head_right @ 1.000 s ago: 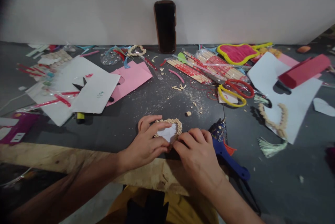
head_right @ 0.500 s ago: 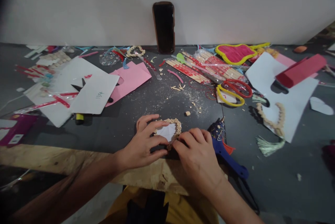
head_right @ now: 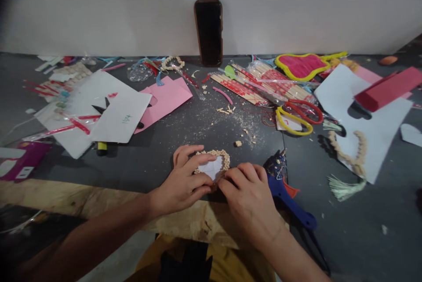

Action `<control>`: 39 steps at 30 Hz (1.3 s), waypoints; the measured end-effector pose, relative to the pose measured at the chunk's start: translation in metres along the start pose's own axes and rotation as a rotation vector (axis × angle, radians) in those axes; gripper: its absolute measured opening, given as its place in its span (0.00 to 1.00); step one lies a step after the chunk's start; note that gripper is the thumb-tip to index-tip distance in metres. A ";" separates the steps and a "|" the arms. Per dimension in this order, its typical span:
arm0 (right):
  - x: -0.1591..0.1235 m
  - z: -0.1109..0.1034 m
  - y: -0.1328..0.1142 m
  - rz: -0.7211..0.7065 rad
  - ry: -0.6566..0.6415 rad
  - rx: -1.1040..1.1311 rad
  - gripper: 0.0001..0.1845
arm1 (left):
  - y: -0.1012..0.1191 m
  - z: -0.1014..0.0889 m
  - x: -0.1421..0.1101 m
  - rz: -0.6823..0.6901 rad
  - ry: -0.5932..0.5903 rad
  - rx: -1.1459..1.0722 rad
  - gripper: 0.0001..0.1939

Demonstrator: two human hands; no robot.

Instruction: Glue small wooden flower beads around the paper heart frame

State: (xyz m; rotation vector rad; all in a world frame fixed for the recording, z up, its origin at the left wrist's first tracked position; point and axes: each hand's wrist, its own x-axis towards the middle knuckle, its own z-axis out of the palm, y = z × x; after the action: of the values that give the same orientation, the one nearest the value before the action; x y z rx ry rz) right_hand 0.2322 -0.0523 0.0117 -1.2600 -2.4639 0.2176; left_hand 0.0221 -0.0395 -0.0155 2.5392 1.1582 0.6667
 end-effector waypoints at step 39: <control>0.000 0.002 0.003 -0.035 0.028 0.079 0.08 | 0.002 0.003 0.002 -0.024 0.028 0.002 0.06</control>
State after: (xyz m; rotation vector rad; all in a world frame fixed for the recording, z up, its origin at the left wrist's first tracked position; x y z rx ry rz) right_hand 0.2332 -0.0505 0.0089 -1.1778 -2.4266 0.2831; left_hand 0.0254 -0.0393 -0.0165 2.5210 1.1974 0.6973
